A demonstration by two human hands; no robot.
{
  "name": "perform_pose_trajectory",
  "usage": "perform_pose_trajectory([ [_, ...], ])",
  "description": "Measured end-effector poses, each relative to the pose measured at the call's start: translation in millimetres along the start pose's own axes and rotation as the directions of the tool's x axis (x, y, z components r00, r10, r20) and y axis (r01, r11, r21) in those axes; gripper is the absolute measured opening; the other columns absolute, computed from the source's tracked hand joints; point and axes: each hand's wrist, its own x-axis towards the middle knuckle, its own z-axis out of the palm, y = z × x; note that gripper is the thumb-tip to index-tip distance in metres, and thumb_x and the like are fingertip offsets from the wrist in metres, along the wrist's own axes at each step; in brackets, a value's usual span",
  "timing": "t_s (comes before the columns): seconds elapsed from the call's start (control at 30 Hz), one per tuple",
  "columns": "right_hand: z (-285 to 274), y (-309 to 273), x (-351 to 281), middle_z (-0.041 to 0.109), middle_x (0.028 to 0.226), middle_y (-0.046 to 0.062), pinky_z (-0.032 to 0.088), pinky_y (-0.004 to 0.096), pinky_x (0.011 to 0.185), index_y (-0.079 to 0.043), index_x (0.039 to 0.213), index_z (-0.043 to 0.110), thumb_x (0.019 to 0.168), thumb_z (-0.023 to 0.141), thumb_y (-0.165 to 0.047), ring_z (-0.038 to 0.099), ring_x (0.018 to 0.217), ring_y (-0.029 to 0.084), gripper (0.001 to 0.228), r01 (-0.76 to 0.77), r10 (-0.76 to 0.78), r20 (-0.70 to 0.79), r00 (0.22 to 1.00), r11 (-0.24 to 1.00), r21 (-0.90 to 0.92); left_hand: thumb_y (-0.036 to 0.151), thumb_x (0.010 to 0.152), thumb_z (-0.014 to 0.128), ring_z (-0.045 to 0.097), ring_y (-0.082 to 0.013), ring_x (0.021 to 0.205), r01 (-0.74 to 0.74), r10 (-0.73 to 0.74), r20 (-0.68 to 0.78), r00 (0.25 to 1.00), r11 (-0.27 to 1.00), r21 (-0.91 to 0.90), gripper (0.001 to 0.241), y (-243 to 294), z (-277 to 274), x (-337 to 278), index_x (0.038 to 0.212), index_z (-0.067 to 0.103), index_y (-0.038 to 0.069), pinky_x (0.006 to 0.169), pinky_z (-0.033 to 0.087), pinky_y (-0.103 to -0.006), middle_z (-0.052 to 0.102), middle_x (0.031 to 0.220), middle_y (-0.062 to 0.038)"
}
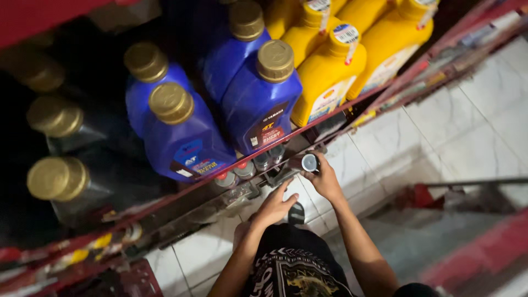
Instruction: The person repeatedly picks up small red and silver cans from a red metal shelf and places them onto a glass display counter. Later, the person picks up yellow spray cans from the shelf and places them on the counter as well.
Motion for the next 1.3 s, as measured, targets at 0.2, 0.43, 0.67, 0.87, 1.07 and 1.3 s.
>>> perform_pose_trajectory([
  [0.2, 5, 49, 61, 0.068, 0.121, 0.016, 0.058, 0.036, 0.091, -0.01, 0.139, 0.05, 0.078, 0.083, -0.001, 0.069, 0.112, 0.024, 0.07, 0.141, -0.132, 0.128, 0.983, 0.988, -0.065, 0.028, 0.096, 0.066, 0.052, -0.0384, 0.136, -0.021, 0.04, -0.151, 0.988, 0.991, 0.13, 0.059, 4, 32, 33, 0.146, 0.046, 0.003, 0.111, 0.041, -0.0405, 0.056, 0.143, -0.025],
  [0.43, 15, 52, 88, 0.066, 0.127, 0.022, 0.057, 0.038, 0.093, -0.007, 0.139, 0.047, 0.078, 0.073, 0.009, 0.068, 0.117, 0.029, 0.069, 0.334, -0.334, 0.187, 0.924, 0.942, 0.032, 0.033, 0.095, 0.065, 0.045, -0.048, 0.134, -0.066, 0.409, -0.39, 0.825, 0.755, 0.653, 0.062, 36, -4, 93, 0.146, 0.05, 0.001, 0.114, 0.033, -0.0546, 0.049, 0.145, -0.029],
  [0.67, 23, 73, 107, 0.069, 0.116, 0.028, 0.055, 0.043, 0.089, -0.009, 0.141, 0.047, 0.087, 0.064, 0.003, 0.069, 0.111, 0.042, 0.058, 0.372, -0.34, 0.219, 0.915, 0.919, -0.131, 0.045, 0.097, 0.06, 0.026, -0.047, 0.148, 0.025, 0.289, -0.336, 0.896, 0.723, 0.691, 0.08, -4, 10, 131, 0.154, 0.036, -0.006, 0.121, 0.012, -0.0582, 0.033, 0.156, -0.034],
  [0.87, 35, 130, 120, 0.071, 0.103, 0.025, 0.057, 0.043, 0.078, -0.008, 0.14, 0.045, 0.088, 0.067, -0.001, 0.072, 0.097, 0.041, 0.056, 0.361, -0.303, 0.279, 0.911, 0.913, -0.188, 0.041, 0.095, 0.064, 0.026, -0.0423, 0.153, 0.11, 0.337, -0.443, 0.831, 0.68, 0.725, 0.074, -25, 24, 143, 0.153, 0.041, 0.001, 0.125, 0.014, -0.0552, 0.032, 0.161, -0.03],
  [1.07, 53, 161, 126, 0.069, 0.085, 0.012, 0.055, 0.036, 0.065, -0.005, 0.145, 0.035, 0.083, 0.066, 0.003, 0.069, 0.072, 0.023, 0.07, 0.396, -0.362, 0.31, 0.879, 0.916, -0.055, 0.037, 0.089, 0.071, 0.027, -0.0409, 0.153, 0.135, 0.358, -0.434, 0.827, 0.623, 0.771, 0.074, -40, 27, 153, 0.148, 0.045, 0.001, 0.126, 0.019, -0.0511, 0.033, 0.16, -0.029],
  [1.3, 60, 162, 130, 0.07, 0.099, 0.019, 0.055, 0.04, 0.072, -0.006, 0.146, 0.047, 0.094, 0.065, 0.0, 0.07, 0.084, 0.034, 0.056, 0.469, -0.439, 0.198, 0.876, 0.872, -0.142, 0.032, 0.091, 0.07, 0.026, -0.0391, 0.154, 0.135, 0.405, -0.45, 0.796, 0.606, 0.784, 0.07, -56, 27, 164, 0.149, 0.045, 0.001, 0.127, 0.019, -0.0493, 0.032, 0.162, -0.028],
])
